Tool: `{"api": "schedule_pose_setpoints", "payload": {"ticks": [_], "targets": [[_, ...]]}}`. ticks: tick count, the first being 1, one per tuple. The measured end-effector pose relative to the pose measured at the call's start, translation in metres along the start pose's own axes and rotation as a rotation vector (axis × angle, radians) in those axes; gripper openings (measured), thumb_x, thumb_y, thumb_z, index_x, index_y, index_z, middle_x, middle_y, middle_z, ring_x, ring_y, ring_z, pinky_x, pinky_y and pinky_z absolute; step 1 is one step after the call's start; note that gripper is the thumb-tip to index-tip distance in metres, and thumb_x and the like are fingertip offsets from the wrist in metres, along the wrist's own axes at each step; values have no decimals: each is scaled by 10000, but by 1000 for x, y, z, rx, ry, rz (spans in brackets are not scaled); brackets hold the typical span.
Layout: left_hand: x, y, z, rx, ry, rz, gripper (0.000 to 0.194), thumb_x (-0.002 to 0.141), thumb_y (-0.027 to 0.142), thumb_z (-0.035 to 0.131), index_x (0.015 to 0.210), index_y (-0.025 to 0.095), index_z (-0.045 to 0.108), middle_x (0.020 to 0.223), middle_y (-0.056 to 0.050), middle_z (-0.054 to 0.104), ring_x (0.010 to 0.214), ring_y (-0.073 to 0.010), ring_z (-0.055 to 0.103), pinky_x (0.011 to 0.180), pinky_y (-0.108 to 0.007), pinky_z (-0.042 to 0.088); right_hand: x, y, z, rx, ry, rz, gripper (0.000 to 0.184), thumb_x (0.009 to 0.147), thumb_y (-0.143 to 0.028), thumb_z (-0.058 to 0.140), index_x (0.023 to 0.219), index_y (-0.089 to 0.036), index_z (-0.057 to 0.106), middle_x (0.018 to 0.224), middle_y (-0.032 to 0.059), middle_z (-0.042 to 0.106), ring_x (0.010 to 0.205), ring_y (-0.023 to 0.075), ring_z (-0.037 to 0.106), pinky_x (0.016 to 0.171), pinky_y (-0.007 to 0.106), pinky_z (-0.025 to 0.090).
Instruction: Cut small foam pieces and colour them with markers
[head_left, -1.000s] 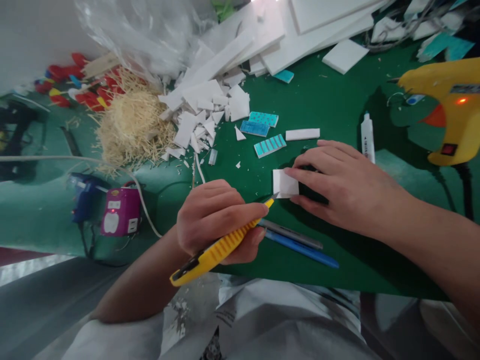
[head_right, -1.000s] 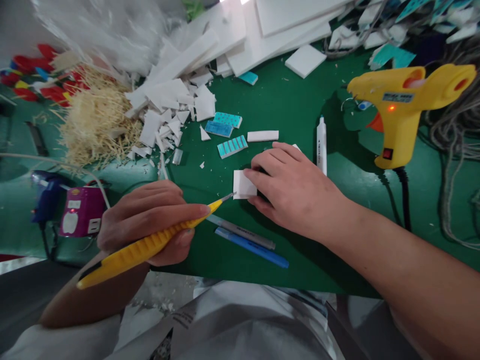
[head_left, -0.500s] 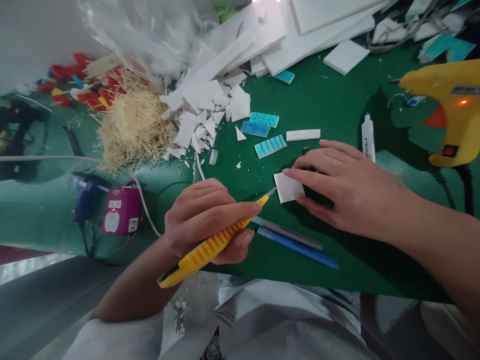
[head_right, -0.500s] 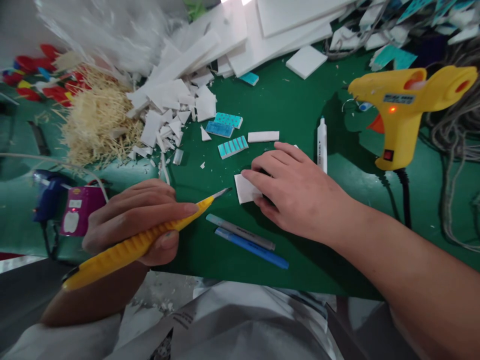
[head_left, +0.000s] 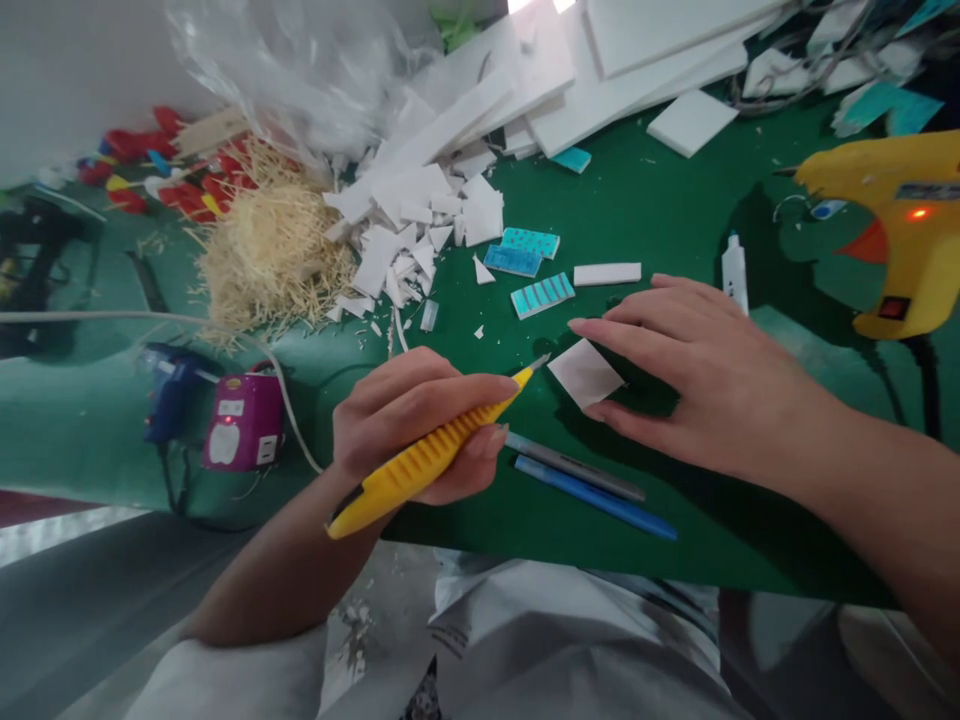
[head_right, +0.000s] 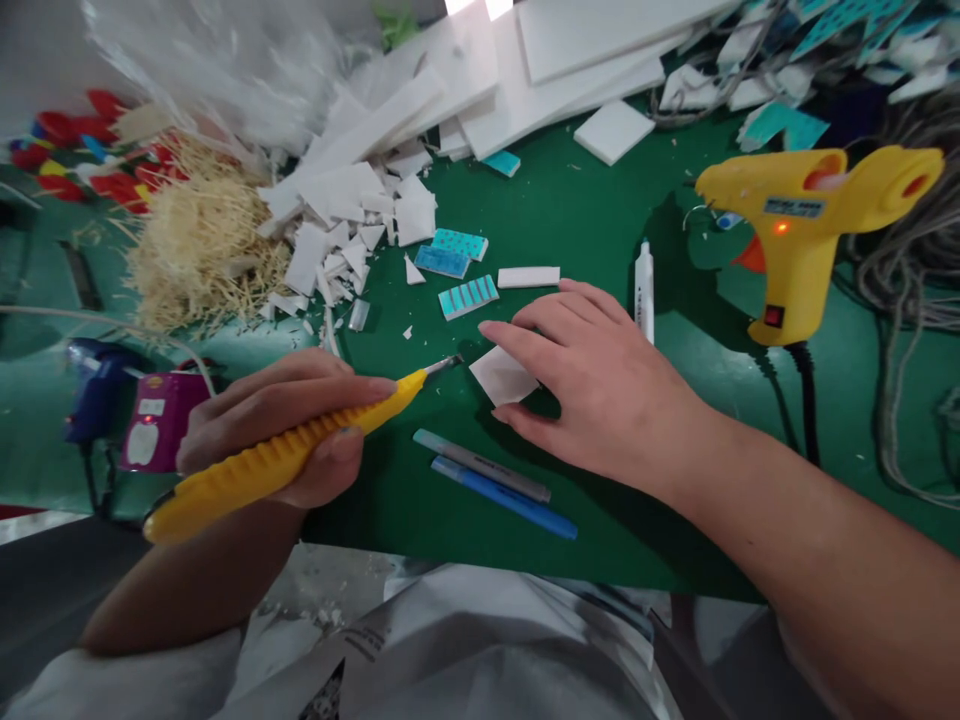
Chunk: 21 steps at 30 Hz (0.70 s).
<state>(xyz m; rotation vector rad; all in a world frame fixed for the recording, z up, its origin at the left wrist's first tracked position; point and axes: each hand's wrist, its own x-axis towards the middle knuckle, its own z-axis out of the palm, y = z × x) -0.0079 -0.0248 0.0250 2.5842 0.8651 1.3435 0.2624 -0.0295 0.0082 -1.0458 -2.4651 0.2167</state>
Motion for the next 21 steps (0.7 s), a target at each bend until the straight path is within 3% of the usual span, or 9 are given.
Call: {"api": "schedule_pose_setpoints", "payload": {"ticks": [4, 9, 14, 17, 21], "targets": [[1, -1, 0, -17, -31, 57, 137, 943, 292, 638, 1008, 202, 719, 694, 21, 733, 520, -112, 626, 483, -230, 569, 0, -4, 3, -32, -25, -8, 456, 962, -360, 637, 1366, -148, 640, 1157, 146, 754, 1125, 313, 707, 1109, 601, 496], [3, -2, -1, -12, -56, 43, 144, 971, 301, 617, 1019, 209, 716, 685, 7, 740, 525, -127, 636, 495, -250, 584, 0, -7, 6, -13, -21, -1, 437, 937, -220, 603, 1362, -133, 655, 1156, 152, 758, 1136, 315, 708, 1124, 612, 481], [4, -3, 2, -96, -61, 102, 148, 976, 303, 620, 1033, 205, 714, 669, 12, 741, 479, -127, 612, 457, -247, 555, -2, -7, 5, 82, -30, 10, 543, 878, -101, 556, 1412, -165, 625, 1230, 131, 760, 1165, 286, 705, 1180, 613, 421], [2, -1, 4, -124, -106, 54, 178, 1006, 350, 644, 1083, 208, 717, 726, -13, 762, 541, -138, 655, 507, -245, 581, -3, -4, 5, 90, -8, 45, 540, 873, -113, 551, 1407, -166, 616, 1267, 133, 748, 1190, 282, 693, 1153, 565, 451], [-2, 3, 6, -163, -184, -54, 246, 991, 406, 716, 1122, 198, 715, 850, -34, 787, 652, -132, 707, 632, -232, 629, -3, 0, 4, 22, 3, 34, 466, 916, -259, 632, 1370, -154, 647, 1195, 143, 760, 1114, 307, 696, 1016, 519, 533]]}}
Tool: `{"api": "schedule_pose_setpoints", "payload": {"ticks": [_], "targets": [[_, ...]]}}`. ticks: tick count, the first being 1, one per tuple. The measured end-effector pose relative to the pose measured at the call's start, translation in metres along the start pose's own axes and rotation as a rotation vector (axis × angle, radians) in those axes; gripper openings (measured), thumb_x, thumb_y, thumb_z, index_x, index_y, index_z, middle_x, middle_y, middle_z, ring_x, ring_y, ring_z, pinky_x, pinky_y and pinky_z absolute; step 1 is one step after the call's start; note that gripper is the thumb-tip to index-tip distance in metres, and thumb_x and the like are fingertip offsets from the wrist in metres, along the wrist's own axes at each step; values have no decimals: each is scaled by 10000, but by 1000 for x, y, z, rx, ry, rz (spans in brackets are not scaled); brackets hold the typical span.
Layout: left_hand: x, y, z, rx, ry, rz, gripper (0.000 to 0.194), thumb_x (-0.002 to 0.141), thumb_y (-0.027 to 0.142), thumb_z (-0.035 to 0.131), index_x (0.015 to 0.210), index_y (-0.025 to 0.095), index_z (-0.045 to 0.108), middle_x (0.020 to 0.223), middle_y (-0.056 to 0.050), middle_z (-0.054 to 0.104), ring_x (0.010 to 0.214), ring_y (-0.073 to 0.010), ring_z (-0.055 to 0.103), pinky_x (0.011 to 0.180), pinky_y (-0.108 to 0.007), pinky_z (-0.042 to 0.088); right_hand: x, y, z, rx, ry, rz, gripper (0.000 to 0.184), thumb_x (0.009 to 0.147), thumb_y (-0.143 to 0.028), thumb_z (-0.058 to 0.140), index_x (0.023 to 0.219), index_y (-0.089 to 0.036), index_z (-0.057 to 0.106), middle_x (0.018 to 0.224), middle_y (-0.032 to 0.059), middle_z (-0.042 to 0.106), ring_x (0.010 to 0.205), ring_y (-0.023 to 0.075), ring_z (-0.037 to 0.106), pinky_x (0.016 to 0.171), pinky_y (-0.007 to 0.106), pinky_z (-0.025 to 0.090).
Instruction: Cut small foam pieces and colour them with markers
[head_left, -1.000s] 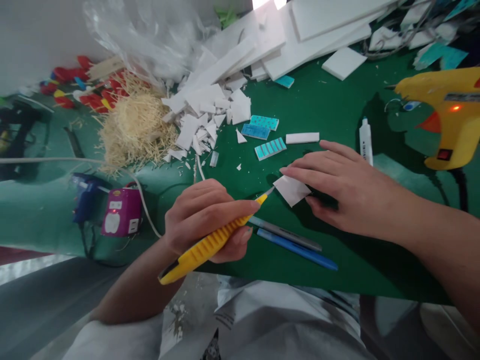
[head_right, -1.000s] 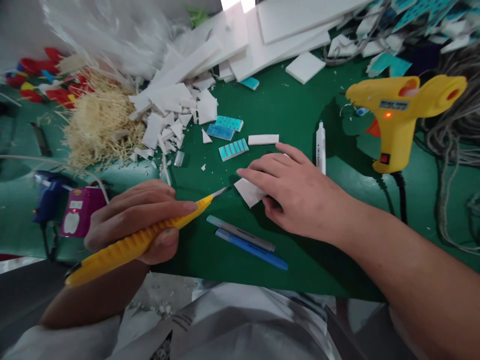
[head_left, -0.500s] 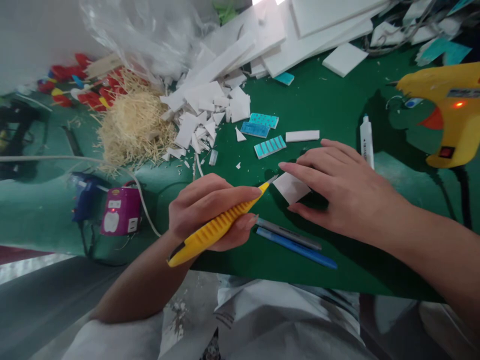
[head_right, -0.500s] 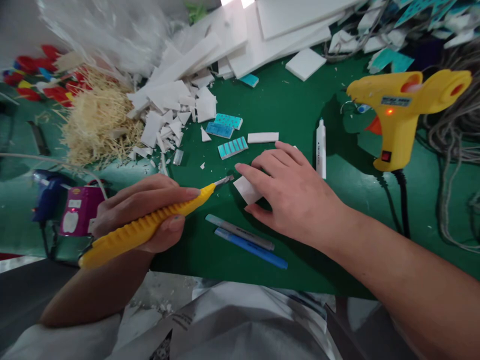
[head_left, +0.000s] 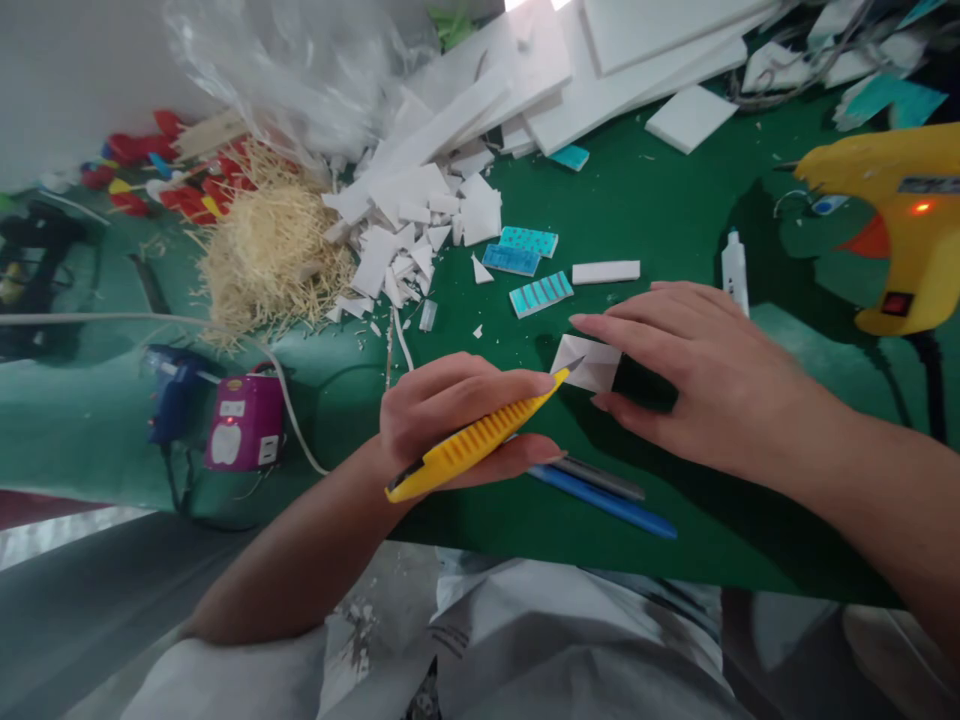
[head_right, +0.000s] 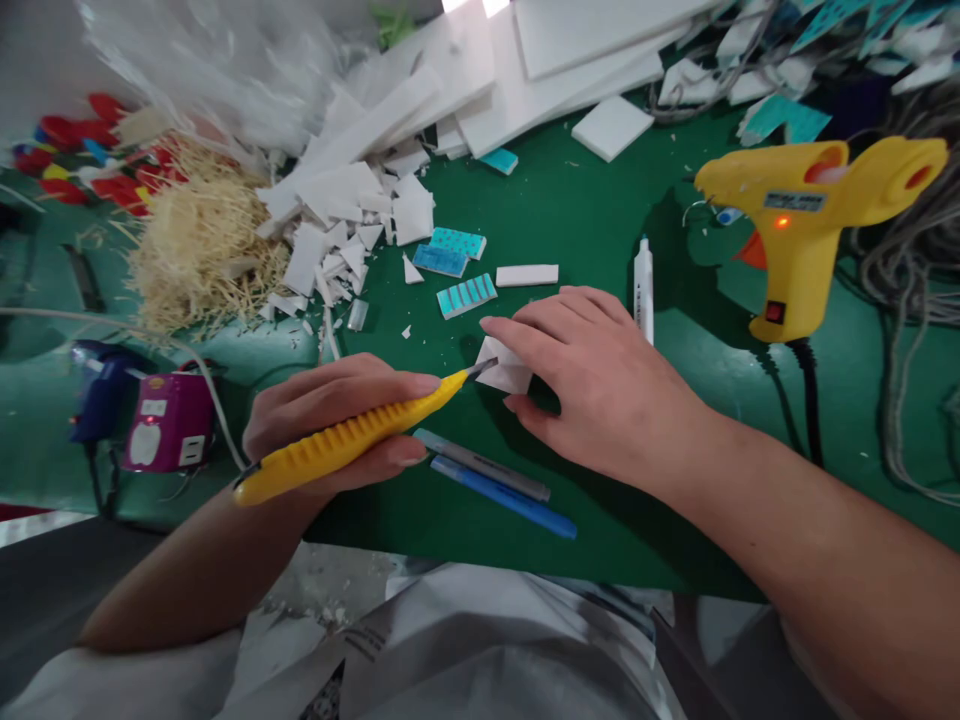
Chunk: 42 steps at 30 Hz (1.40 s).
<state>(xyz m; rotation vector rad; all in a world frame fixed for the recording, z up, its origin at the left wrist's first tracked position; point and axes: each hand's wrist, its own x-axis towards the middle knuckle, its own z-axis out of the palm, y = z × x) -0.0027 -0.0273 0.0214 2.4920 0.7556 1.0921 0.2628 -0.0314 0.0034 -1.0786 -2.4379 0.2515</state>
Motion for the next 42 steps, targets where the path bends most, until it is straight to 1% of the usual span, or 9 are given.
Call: {"api": "schedule_pose_setpoints", "payload": {"ticks": [2, 7, 11, 18, 22, 25, 28, 34, 42], "targets": [[-1, 0, 1, -29, -14, -33, 258, 984, 412, 728, 1127, 198, 716, 869, -38, 786, 667, -127, 712, 657, -225, 633, 0, 1, 0, -20, 0, 7, 445, 933, -296, 632, 1357, -164, 661, 1148, 131, 768, 1078, 304, 699, 1019, 532, 525], [-1, -1, 3, -47, -9, -55, 267, 984, 439, 721, 1134, 218, 728, 846, -32, 775, 662, -129, 710, 659, -229, 633, -1, -1, 3, -3, 4, 52, 419, 941, -266, 595, 1346, -200, 685, 1131, 114, 776, 1074, 297, 701, 1081, 573, 479], [0, -2, 3, -55, -13, -50, 252, 984, 413, 726, 1132, 209, 727, 849, -36, 771, 668, -127, 706, 670, -226, 624, 0, -2, 3, -18, 0, 44, 413, 942, -261, 593, 1342, -212, 683, 1124, 105, 779, 1063, 288, 711, 1069, 547, 491], [-1, -1, 3, -72, -26, -54, 263, 981, 408, 730, 1139, 198, 723, 862, -43, 765, 692, -132, 714, 698, -232, 628, 2, -2, 1, -52, 12, -21, 381, 953, -243, 593, 1307, -140, 685, 1086, 121, 775, 1019, 282, 710, 940, 460, 540], [1, 1, 3, -41, -57, -40, 245, 1001, 400, 697, 1147, 203, 714, 852, -39, 758, 692, -145, 717, 661, -247, 629, 2, -1, 0, -79, -2, -16, 353, 959, -285, 603, 1280, -173, 699, 1086, 112, 770, 1017, 288, 694, 917, 460, 519], [3, 2, 4, 3, -59, -8, 216, 1017, 390, 667, 1147, 220, 701, 848, -27, 764, 679, -146, 718, 628, -247, 620, 2, -2, 0, -137, -17, -27, 284, 962, -326, 617, 1176, -188, 744, 1038, 108, 758, 993, 291, 677, 909, 462, 499], [3, 2, 6, 39, -30, 49, 191, 1017, 353, 658, 1118, 196, 694, 829, -26, 771, 651, -135, 704, 608, -233, 600, 2, -5, 2, -170, -4, -8, 229, 977, -319, 606, 1081, -195, 767, 987, 92, 752, 955, 272, 674, 863, 422, 489], [4, 1, 8, 81, -29, 63, 175, 1025, 329, 622, 1082, 180, 693, 785, -18, 746, 607, -111, 659, 593, -220, 555, 2, -11, 2, -193, 0, 33, 231, 976, -309, 619, 1065, -180, 790, 973, 94, 757, 905, 270, 674, 749, 387, 468], [7, 5, 4, 96, -53, 104, 151, 1017, 274, 593, 1053, 161, 686, 712, 1, 706, 550, -104, 611, 562, -238, 506, 1, -11, 2, -192, -4, 40, 221, 969, -300, 630, 1049, -181, 798, 973, 101, 757, 887, 266, 664, 728, 384, 469]]}}
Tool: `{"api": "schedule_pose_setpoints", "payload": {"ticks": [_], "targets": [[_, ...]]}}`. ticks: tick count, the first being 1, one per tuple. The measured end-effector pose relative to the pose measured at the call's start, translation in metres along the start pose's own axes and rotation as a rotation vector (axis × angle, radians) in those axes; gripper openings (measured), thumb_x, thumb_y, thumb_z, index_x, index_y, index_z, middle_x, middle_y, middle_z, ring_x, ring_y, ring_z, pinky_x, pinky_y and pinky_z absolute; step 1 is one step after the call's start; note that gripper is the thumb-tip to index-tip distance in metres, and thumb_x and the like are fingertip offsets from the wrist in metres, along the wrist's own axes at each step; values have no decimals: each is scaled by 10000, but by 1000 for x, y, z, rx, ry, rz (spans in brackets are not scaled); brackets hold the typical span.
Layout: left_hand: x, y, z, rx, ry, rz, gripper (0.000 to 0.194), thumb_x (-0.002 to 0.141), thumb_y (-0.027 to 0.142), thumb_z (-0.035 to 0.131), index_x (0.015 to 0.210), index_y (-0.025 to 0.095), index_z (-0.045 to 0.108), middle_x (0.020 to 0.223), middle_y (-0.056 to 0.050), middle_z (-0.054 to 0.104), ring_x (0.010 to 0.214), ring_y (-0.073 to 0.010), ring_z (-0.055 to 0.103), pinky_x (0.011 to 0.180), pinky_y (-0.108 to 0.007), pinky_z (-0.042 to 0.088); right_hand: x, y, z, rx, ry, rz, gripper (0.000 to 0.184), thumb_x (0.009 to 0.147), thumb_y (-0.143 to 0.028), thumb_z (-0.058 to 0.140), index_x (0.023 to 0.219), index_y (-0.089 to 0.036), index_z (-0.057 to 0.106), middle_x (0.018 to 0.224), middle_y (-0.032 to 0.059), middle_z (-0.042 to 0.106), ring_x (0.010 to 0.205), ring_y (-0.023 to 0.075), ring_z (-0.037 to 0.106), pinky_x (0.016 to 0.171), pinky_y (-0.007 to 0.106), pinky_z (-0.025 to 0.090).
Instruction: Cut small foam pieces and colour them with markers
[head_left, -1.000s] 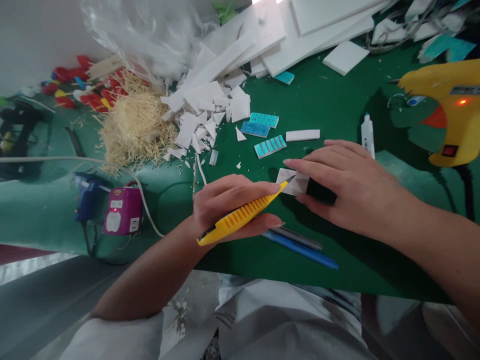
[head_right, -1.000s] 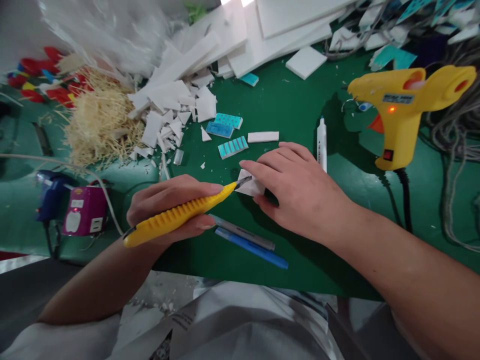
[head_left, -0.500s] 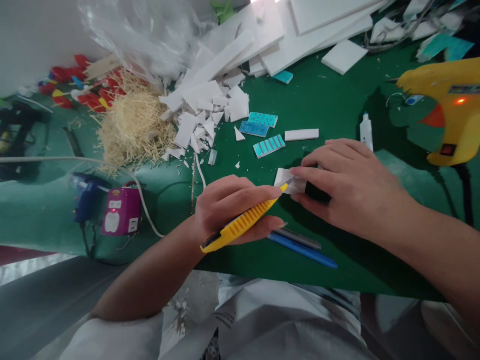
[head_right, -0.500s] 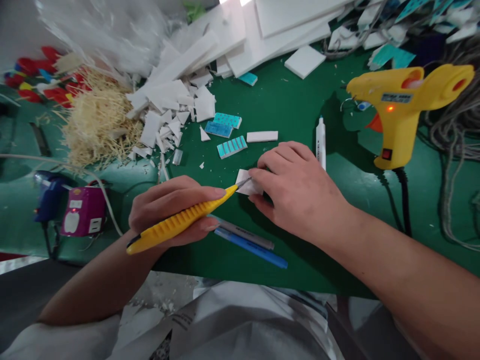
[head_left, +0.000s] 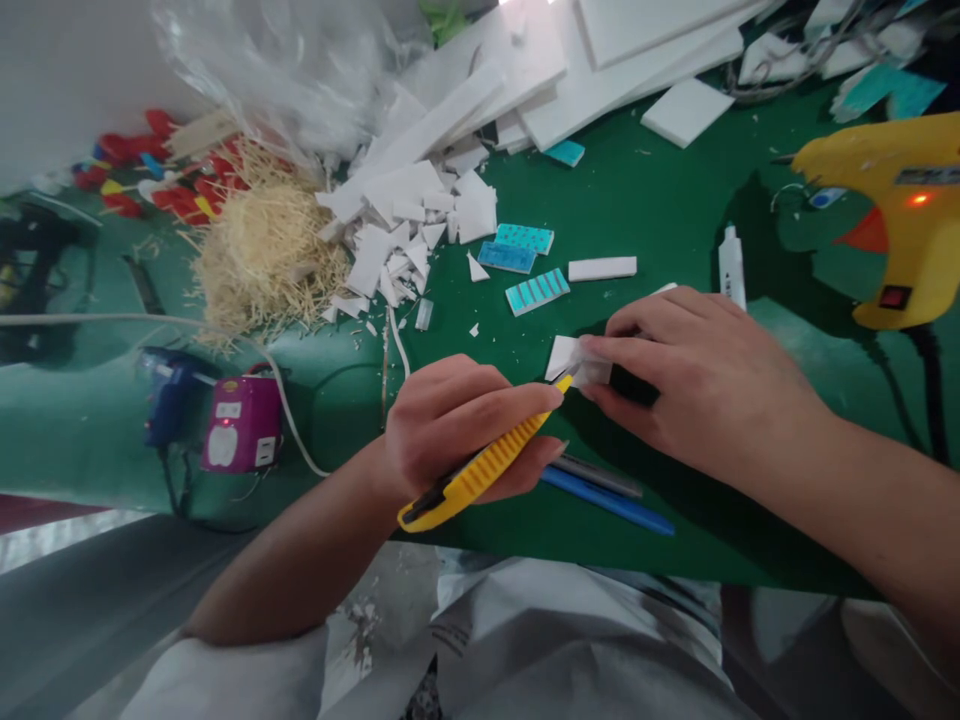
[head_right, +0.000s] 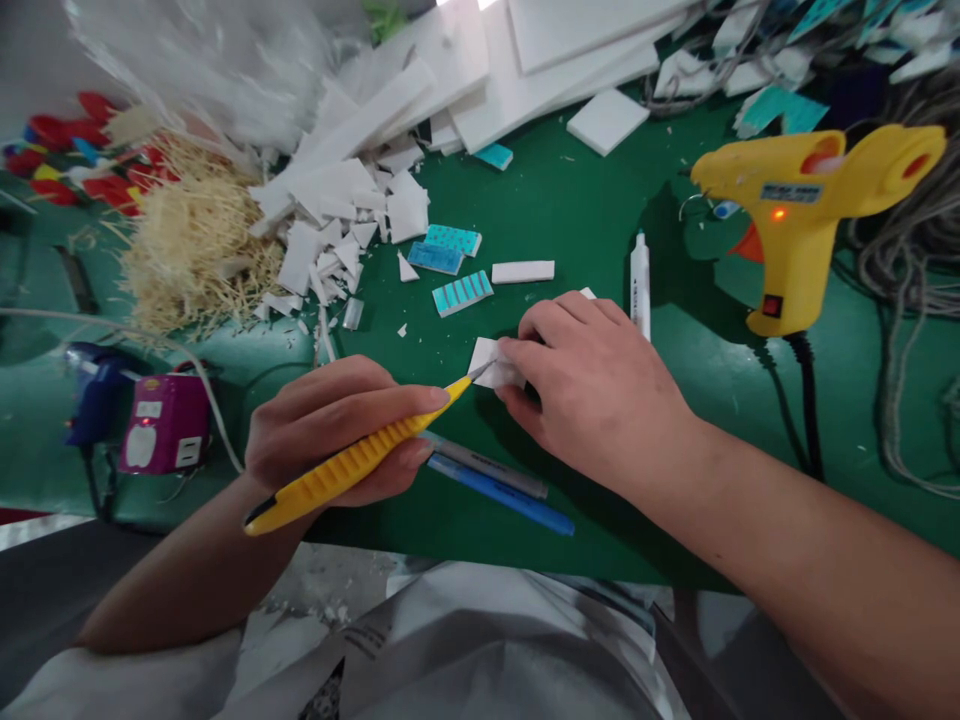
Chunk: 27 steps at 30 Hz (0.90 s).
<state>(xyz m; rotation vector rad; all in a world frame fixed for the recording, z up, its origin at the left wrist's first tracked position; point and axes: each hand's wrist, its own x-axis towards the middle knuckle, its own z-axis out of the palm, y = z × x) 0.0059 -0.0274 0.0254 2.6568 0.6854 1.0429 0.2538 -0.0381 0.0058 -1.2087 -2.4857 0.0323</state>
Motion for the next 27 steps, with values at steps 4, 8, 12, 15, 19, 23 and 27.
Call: {"api": "schedule_pose_setpoints", "payload": {"ticks": [4, 8, 12, 15, 19, 23, 27], "targets": [[0, 1, -3, 3, -10, -14, 129, 998, 247, 598, 1049, 167, 686, 716, -1, 709, 558, -108, 622, 557, -243, 504, 0, 0, -1, -12, 10, 1, 208, 968, -294, 621, 1007, -189, 797, 969, 100, 756, 883, 269, 665, 729, 389, 473], [0, 2, -5, 12, -7, -17, 117, 982, 241, 606, 1034, 174, 687, 697, 6, 703, 538, -106, 606, 527, -243, 499, 1, 0, -1, -19, 10, 4, 213, 971, -307, 616, 992, -195, 796, 965, 100, 754, 885, 264, 659, 735, 391, 465], [1, 2, -4, 29, 16, -7, 104, 960, 234, 597, 1007, 197, 682, 688, 18, 706, 523, -107, 602, 515, -250, 501, 0, -1, 0, -32, 16, 14, 209, 970, -315, 620, 989, -196, 791, 966, 98, 753, 885, 260, 653, 740, 389, 453], [1, 1, -3, 33, 60, 5, 96, 922, 219, 615, 987, 189, 679, 659, 23, 689, 494, -111, 585, 490, -266, 479, 0, -1, 0, -32, 5, 8, 215, 974, -317, 610, 992, -195, 787, 971, 99, 749, 891, 259, 647, 749, 390, 453], [1, 0, -3, 25, 67, 13, 104, 896, 189, 593, 939, 196, 687, 621, 21, 668, 463, -117, 564, 467, -286, 465, 0, 0, -2, -24, -29, 18, 218, 971, -319, 611, 996, -193, 787, 978, 106, 746, 895, 262, 642, 750, 397, 448], [2, 1, -7, 35, 74, 23, 119, 870, 170, 581, 880, 204, 695, 579, 28, 632, 444, -115, 553, 457, -284, 470, 0, 0, -2, -33, -22, 15, 220, 967, -303, 605, 986, -185, 790, 974, 111, 747, 888, 267, 645, 742, 401, 452], [-1, -3, -11, 23, 121, 48, 105, 857, 197, 584, 885, 191, 685, 590, 42, 637, 446, -103, 575, 462, -261, 502, 0, 0, -1, -35, -15, 13, 235, 973, -316, 608, 990, -175, 795, 965, 114, 748, 891, 266, 647, 749, 398, 458]]}}
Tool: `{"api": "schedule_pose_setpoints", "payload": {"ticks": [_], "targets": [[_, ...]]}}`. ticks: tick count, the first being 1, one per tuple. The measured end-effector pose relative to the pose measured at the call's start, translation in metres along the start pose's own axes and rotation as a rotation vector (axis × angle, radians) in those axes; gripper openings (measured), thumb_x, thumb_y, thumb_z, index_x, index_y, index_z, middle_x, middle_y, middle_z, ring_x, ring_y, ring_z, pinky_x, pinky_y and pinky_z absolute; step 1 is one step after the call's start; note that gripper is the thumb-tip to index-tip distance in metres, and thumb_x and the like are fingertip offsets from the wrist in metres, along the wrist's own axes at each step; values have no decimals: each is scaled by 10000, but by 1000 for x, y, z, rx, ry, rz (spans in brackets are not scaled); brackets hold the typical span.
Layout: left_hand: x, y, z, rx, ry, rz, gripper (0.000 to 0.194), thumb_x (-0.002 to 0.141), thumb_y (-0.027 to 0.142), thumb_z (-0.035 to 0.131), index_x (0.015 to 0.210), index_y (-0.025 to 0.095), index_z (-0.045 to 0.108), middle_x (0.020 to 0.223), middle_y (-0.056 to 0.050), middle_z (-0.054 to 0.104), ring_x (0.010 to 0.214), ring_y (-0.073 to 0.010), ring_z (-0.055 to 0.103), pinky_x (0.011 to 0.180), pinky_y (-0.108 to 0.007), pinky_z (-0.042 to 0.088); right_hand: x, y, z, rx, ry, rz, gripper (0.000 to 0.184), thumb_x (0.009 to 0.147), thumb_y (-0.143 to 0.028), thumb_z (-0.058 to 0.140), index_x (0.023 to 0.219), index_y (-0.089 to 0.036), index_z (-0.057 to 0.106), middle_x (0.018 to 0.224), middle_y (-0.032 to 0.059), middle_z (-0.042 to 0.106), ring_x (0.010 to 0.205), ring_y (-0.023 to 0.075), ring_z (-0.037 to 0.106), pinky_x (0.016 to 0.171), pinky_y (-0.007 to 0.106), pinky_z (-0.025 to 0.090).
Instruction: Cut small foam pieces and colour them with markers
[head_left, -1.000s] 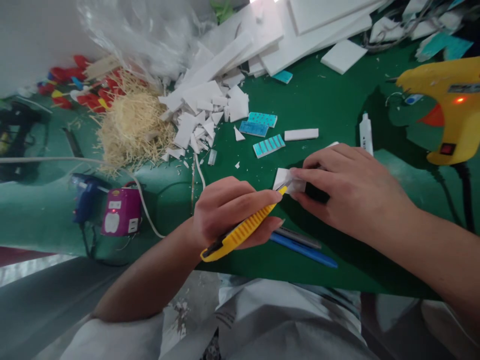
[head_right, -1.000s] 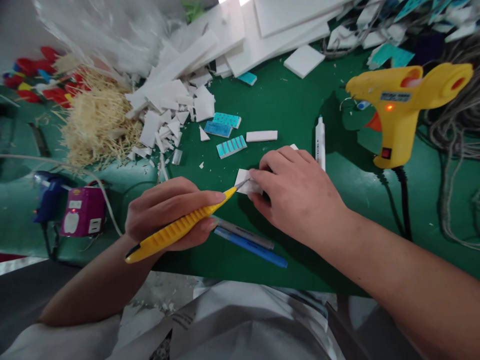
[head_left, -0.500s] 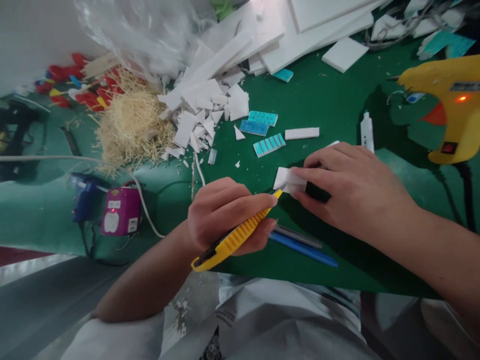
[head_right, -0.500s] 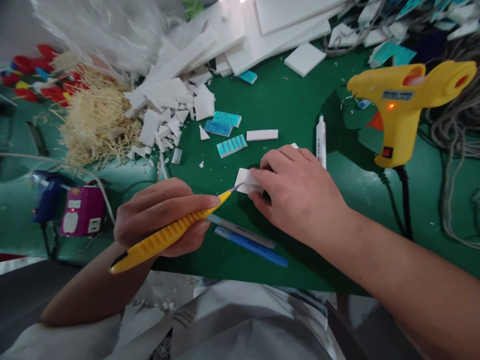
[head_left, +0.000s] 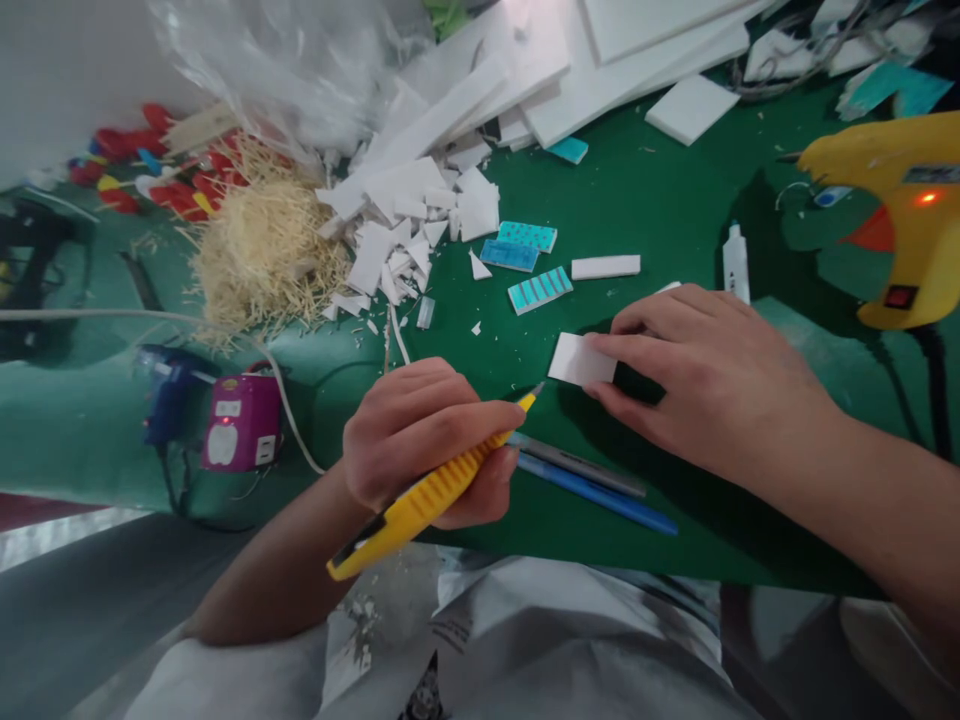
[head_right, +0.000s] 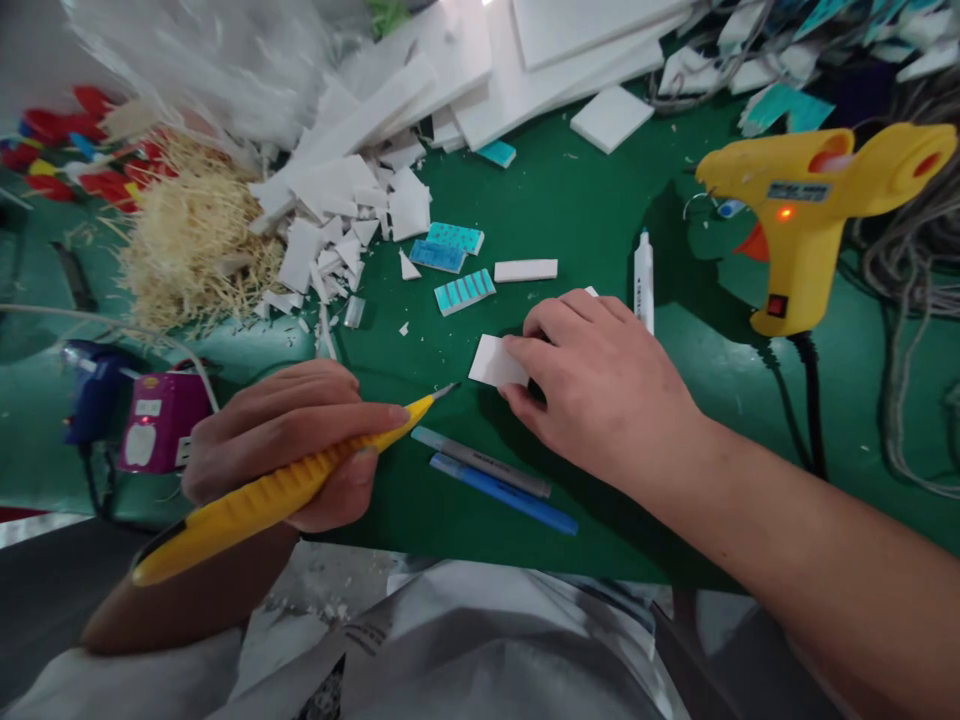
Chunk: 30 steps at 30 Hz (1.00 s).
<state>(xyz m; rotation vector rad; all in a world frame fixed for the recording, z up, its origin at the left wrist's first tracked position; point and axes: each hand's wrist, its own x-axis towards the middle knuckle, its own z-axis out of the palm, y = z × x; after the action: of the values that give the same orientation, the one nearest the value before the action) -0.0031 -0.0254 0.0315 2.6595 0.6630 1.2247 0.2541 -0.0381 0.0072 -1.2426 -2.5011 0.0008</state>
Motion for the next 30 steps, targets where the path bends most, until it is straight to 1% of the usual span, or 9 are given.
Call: {"api": "schedule_pose_setpoints", "payload": {"ticks": [5, 7, 9, 11, 14, 17, 21, 24, 30], "targets": [[-3, -3, -3, 59, 72, 17, 153, 930, 309, 603, 905, 187, 690, 601, 46, 648, 467, -101, 593, 490, -245, 549, 1, 1, -3, 0, -5, -1, 298, 991, -353, 591, 1117, -157, 776, 936, 112, 753, 881, 270, 661, 744, 401, 461], [-3, -3, -2, 69, 94, 2, 157, 948, 315, 591, 907, 200, 688, 584, 53, 642, 460, -99, 587, 478, -240, 545, 1, 2, -4, 16, 14, -2, 329, 961, -293, 592, 1207, -137, 744, 998, 127, 766, 943, 292, 682, 765, 414, 489], [-3, -3, -2, 65, 100, -3, 153, 951, 321, 592, 908, 210, 688, 579, 60, 645, 455, -99, 585, 467, -238, 543, 1, 3, -3, 54, 41, -45, 410, 892, -184, 585, 1278, -110, 705, 1165, 158, 768, 1099, 323, 685, 887, 457, 522], [-3, -2, -1, 54, 76, 1, 140, 941, 319, 608, 917, 208, 690, 591, 57, 658, 460, -98, 593, 472, -238, 551, 1, 4, 0, 102, 44, -116, 530, 834, -114, 564, 1357, -96, 650, 1326, 163, 736, 1258, 335, 644, 1066, 523, 484], [-3, -2, -1, 44, 61, -1, 145, 951, 322, 600, 932, 213, 693, 595, 49, 664, 461, -103, 599, 468, -249, 556, 1, 4, 5, 149, 18, -164, 613, 839, -101, 532, 1448, -146, 583, 1360, 116, 736, 1309, 311, 627, 1177, 589, 406], [-2, -2, -2, 39, 62, -18, 136, 966, 337, 595, 949, 248, 695, 577, 57, 656, 452, -121, 595, 437, -273, 553, 1, 4, 4, 132, -8, -111, 536, 901, -177, 572, 1436, -199, 607, 1255, 109, 768, 1227, 302, 665, 1168, 597, 410], [-1, -1, -1, 8, 4, 2, 125, 958, 322, 611, 1002, 234, 688, 614, 40, 693, 462, -131, 609, 448, -286, 571, 3, 5, -2, 78, -6, -79, 481, 931, -392, 660, 1336, -133, 666, 1160, 157, 758, 1132, 330, 682, 1111, 582, 458], [-3, -1, 1, -5, -9, -34, 137, 967, 302, 610, 1029, 211, 690, 653, 4, 718, 482, -146, 625, 465, -300, 570, 4, 6, -2, 91, -1, -107, 409, 927, -327, 645, 1264, -101, 696, 1124, 170, 747, 1095, 328, 685, 1083, 569, 481], [-4, -3, 5, -62, -53, 2, 172, 988, 306, 663, 1080, 164, 696, 699, -24, 737, 527, -132, 647, 504, -251, 570, 3, 8, 3, 80, 6, -133, 288, 956, -271, 586, 1187, -191, 736, 1074, 105, 748, 1081, 290, 678, 1091, 535, 475]]}}
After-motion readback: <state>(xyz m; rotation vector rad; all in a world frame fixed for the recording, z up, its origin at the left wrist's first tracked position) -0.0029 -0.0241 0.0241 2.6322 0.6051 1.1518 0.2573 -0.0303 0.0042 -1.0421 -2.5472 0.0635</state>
